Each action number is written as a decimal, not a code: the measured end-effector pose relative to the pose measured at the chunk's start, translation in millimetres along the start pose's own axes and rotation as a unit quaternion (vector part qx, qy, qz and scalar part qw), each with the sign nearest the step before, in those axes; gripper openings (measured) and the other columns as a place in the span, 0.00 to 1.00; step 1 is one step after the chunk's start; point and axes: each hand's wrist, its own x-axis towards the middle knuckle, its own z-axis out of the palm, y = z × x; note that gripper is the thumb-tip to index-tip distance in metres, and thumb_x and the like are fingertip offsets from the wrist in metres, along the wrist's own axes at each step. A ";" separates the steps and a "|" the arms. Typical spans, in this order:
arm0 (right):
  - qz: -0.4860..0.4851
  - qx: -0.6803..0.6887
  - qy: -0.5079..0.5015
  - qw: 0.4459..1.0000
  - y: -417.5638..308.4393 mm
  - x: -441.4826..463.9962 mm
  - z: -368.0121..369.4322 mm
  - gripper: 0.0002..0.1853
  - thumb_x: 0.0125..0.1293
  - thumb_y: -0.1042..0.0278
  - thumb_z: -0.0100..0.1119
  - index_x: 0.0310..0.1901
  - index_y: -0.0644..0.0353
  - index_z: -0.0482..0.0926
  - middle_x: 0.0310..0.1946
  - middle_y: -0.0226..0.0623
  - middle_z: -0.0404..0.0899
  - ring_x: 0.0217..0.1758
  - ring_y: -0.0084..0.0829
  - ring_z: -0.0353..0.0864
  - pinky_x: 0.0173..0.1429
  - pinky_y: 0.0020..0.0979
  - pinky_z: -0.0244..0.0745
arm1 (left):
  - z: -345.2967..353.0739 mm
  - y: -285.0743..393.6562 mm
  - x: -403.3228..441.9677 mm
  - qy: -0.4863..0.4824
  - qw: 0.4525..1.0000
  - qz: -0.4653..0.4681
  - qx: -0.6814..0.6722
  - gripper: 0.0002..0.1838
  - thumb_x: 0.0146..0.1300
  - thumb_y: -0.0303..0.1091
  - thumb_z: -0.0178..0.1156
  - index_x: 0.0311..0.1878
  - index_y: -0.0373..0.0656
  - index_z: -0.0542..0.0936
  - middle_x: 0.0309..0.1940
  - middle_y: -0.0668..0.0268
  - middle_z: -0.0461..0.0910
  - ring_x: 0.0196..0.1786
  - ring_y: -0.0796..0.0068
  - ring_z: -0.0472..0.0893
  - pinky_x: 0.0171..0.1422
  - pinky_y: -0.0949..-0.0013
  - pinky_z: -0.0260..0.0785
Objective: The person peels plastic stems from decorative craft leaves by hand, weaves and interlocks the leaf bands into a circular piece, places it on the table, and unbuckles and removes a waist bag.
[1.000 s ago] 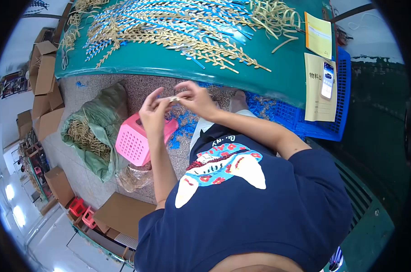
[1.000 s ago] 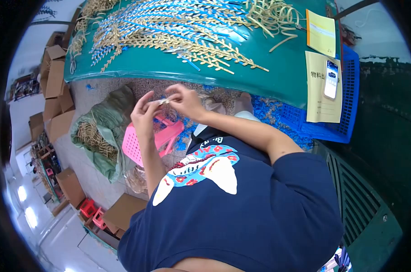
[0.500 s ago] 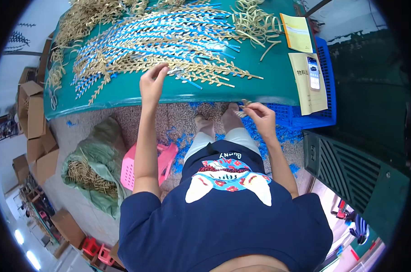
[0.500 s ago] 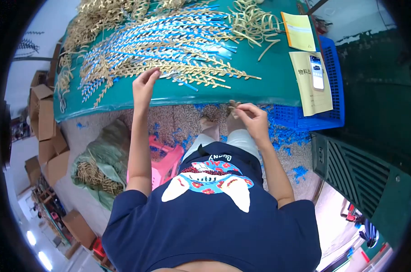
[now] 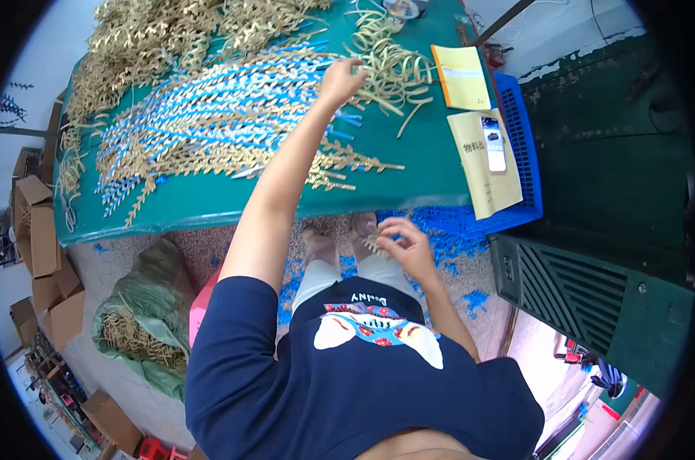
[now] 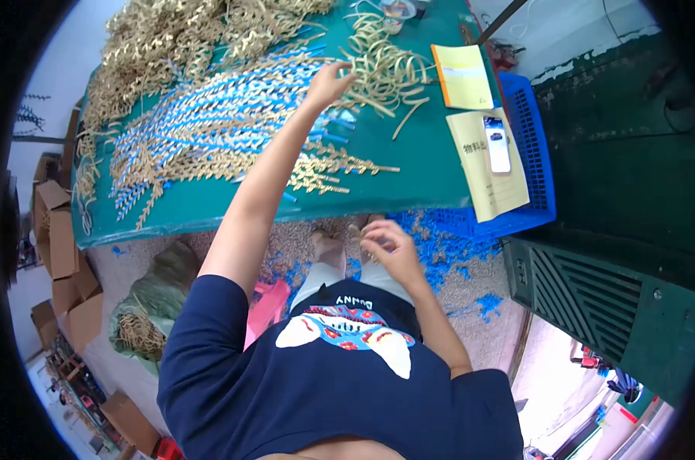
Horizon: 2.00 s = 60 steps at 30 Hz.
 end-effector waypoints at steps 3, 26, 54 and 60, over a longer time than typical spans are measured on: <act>0.030 0.010 -0.002 0.999 1.6 1.0 -8.6 0.06 0.55 0.72 0.65 0.34 0.61 0.81 0.43 0.32 0.76 0.39 0.19 0.77 0.35 0.18 0.73 | 29.3 -27.7 56.6 0.054 0.995 -0.077 -0.023 0.24 0.51 0.48 0.60 0.49 0.45 0.80 0.45 0.51 0.79 0.50 0.53 0.77 0.55 0.58 0.68; 0.049 0.024 -0.049 0.997 24.0 51.7 -114.0 0.08 0.56 0.70 0.65 0.35 0.64 0.80 0.28 0.28 0.78 0.27 0.14 0.73 0.31 0.18 0.68 | -29.9 40.1 85.3 0.266 0.870 0.273 0.312 0.05 0.62 0.36 0.53 0.35 0.49 0.78 0.28 0.65 0.80 0.33 0.63 0.79 0.42 0.61 0.65; 0.040 0.027 -0.093 0.994 25.0 37.8 -95.3 0.07 0.55 0.69 0.66 0.34 0.61 0.82 0.26 0.28 0.79 0.26 0.14 0.72 0.30 0.19 0.67 | -36.0 -10.7 46.9 -0.036 0.921 0.066 0.382 0.12 0.54 0.32 0.55 0.41 0.43 0.81 0.29 0.56 0.79 0.34 0.53 0.77 0.39 0.55 0.69; 0.077 0.010 -0.114 0.991 24.8 35.5 -93.6 0.06 0.56 0.70 0.64 0.34 0.63 0.81 0.31 0.27 0.79 0.30 0.15 0.74 0.36 0.19 0.69 | -59.4 55.7 34.0 0.357 0.916 0.142 0.116 0.12 0.55 0.32 0.58 0.44 0.44 0.80 0.30 0.59 0.79 0.37 0.57 0.78 0.43 0.59 0.69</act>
